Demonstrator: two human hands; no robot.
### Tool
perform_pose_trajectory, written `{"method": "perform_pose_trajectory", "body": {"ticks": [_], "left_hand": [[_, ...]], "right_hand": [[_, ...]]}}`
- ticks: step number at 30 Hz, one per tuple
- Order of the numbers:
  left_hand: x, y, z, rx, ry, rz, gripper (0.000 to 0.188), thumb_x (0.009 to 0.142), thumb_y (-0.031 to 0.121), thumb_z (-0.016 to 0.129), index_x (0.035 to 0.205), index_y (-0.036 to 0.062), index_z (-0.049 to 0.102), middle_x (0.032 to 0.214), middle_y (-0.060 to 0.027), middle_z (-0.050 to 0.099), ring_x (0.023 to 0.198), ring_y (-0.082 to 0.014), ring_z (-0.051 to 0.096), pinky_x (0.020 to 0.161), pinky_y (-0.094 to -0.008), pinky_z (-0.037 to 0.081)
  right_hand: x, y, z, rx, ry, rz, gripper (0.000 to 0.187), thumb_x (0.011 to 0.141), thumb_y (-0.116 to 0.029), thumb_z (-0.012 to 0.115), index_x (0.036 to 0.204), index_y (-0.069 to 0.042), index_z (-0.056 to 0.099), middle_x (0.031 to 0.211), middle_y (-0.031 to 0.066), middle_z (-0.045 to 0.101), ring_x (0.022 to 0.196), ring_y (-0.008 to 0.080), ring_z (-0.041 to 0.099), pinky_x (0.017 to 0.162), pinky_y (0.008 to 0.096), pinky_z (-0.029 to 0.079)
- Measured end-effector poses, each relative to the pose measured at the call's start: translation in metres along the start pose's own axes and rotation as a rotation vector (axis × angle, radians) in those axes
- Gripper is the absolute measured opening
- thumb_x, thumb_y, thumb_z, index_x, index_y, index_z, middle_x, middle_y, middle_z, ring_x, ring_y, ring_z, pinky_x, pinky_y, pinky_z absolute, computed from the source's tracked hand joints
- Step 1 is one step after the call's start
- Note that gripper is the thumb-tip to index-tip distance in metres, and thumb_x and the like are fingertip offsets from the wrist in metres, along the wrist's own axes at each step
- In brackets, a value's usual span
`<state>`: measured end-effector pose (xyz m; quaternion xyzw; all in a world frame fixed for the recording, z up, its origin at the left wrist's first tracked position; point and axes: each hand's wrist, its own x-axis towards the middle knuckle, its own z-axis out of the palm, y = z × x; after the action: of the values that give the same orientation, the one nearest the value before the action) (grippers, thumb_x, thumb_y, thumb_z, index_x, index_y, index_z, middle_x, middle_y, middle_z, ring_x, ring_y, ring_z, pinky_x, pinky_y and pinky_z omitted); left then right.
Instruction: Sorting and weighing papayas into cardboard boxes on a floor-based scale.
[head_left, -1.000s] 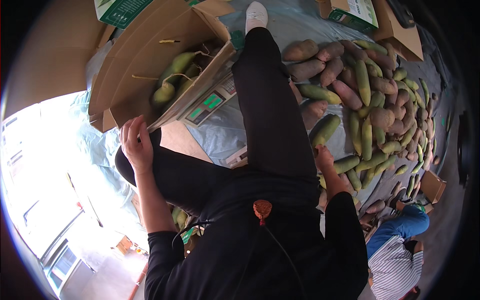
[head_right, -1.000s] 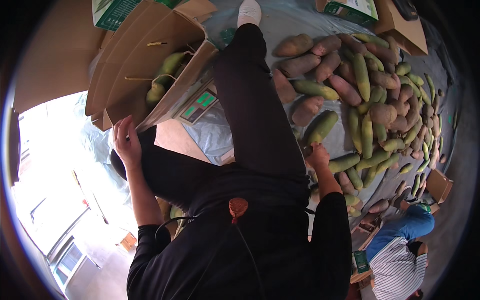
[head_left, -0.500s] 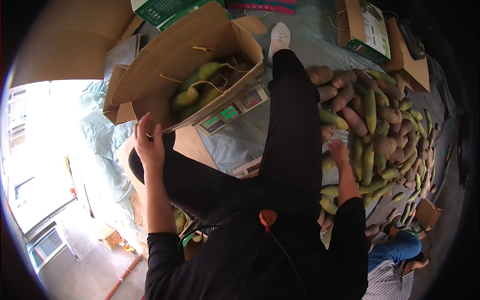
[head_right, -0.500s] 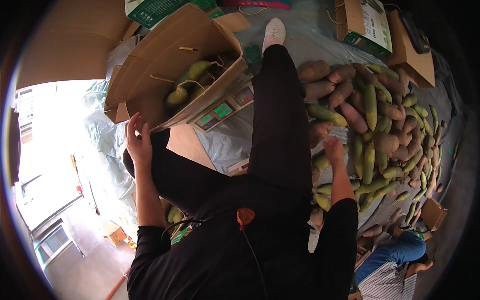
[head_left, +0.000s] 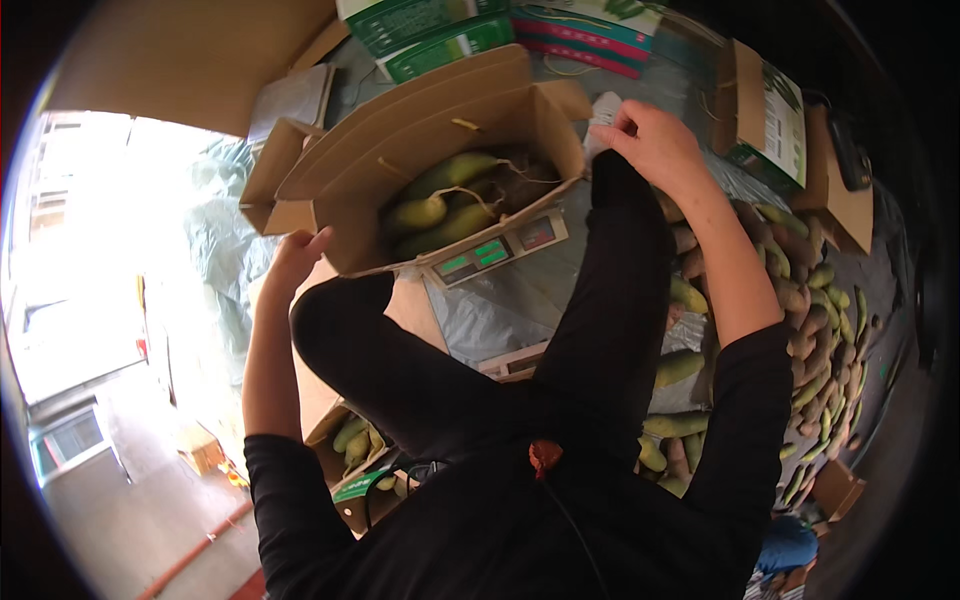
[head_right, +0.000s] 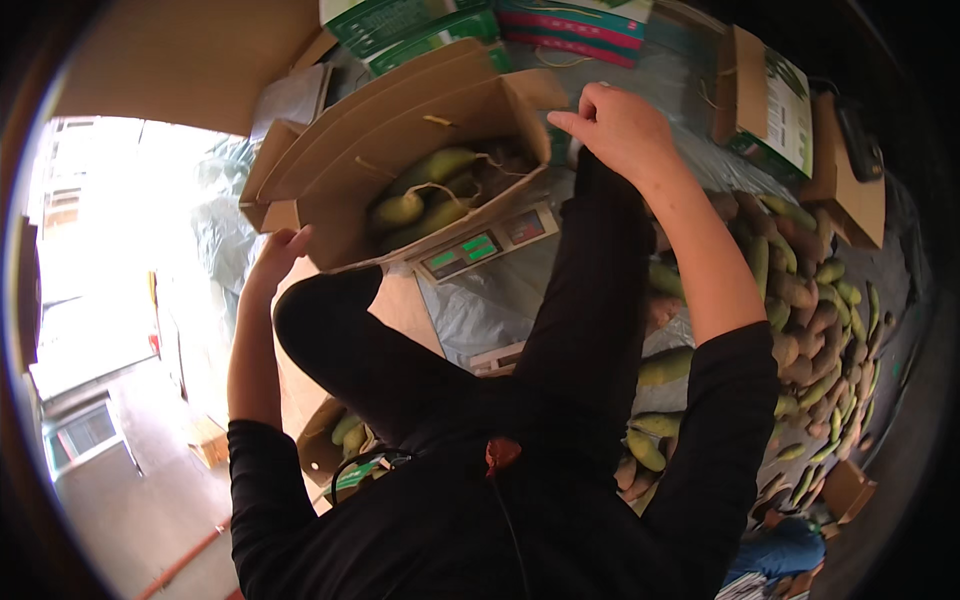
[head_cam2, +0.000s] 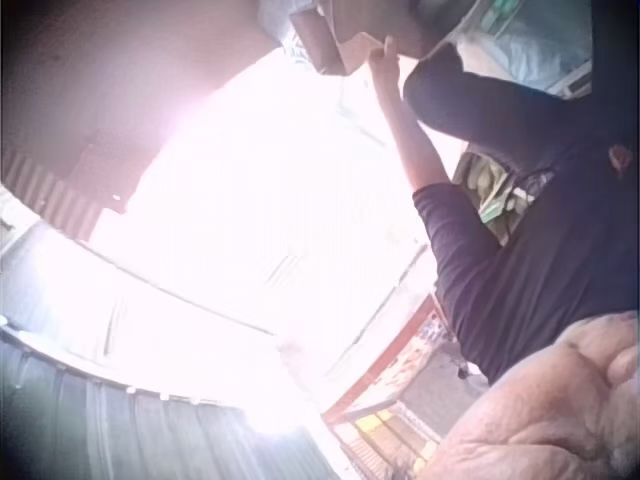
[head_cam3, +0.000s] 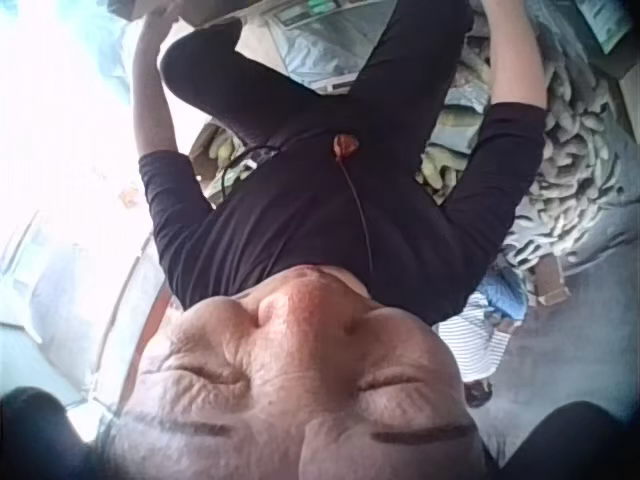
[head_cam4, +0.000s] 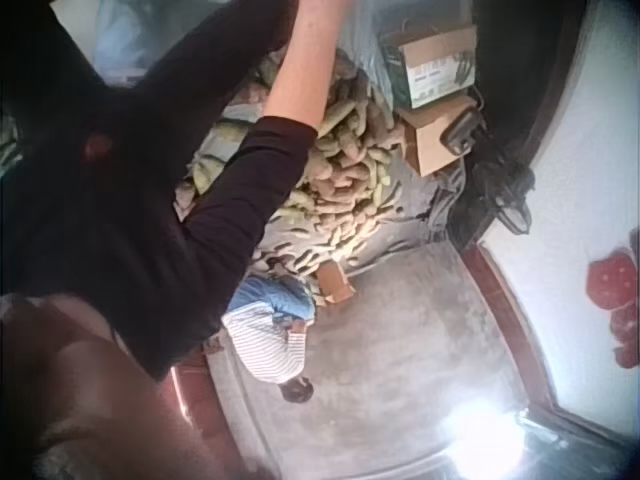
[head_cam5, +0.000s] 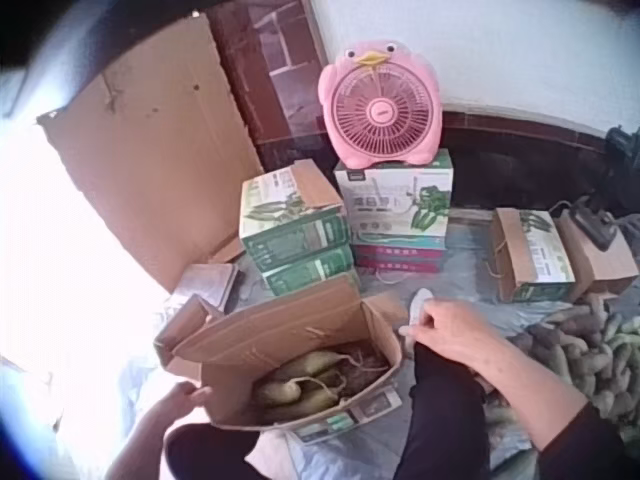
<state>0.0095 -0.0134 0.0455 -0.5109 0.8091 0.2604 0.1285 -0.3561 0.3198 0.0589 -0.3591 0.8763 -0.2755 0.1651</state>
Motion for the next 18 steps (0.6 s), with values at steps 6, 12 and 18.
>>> {"method": "perform_pose_trajectory", "body": {"ticks": [6,12,18], "left_hand": [[0.034,-0.019,0.033,-0.172,-0.089,0.138,0.04,0.081,0.035,0.064,0.086,-0.0042,0.067,0.07,-0.0139,0.066,0.062,-0.0218,0.066,0.063,-0.0332,0.053],[0.036,-0.01,0.024,0.013,-0.113,0.153,0.036,0.08,0.033,0.06,0.073,-0.0015,0.068,0.062,-0.0128,0.064,0.061,-0.0231,0.065,0.065,-0.0353,0.051],[0.039,-0.028,0.01,-0.101,-0.059,0.101,0.034,0.076,0.031,0.064,0.071,-0.0025,0.067,0.059,-0.0111,0.062,0.057,-0.0209,0.062,0.059,-0.0336,0.049]], "right_hand": [[0.054,-0.016,0.05,-0.366,-0.234,-0.076,0.045,0.079,-0.048,0.059,0.079,-0.003,0.065,0.083,0.0186,0.063,0.082,0.0361,0.061,0.071,0.045,0.047],[0.074,0.002,0.069,-0.318,-0.225,-0.017,0.042,0.083,-0.04,0.054,0.087,0.0,0.066,0.085,0.0225,0.063,0.085,0.0393,0.06,0.072,0.0452,0.046],[0.09,-0.03,0.063,-0.179,-0.213,-0.064,0.037,0.082,-0.034,0.055,0.082,0.002,0.064,0.076,0.0215,0.062,0.074,0.0355,0.061,0.066,0.0407,0.044]]}}
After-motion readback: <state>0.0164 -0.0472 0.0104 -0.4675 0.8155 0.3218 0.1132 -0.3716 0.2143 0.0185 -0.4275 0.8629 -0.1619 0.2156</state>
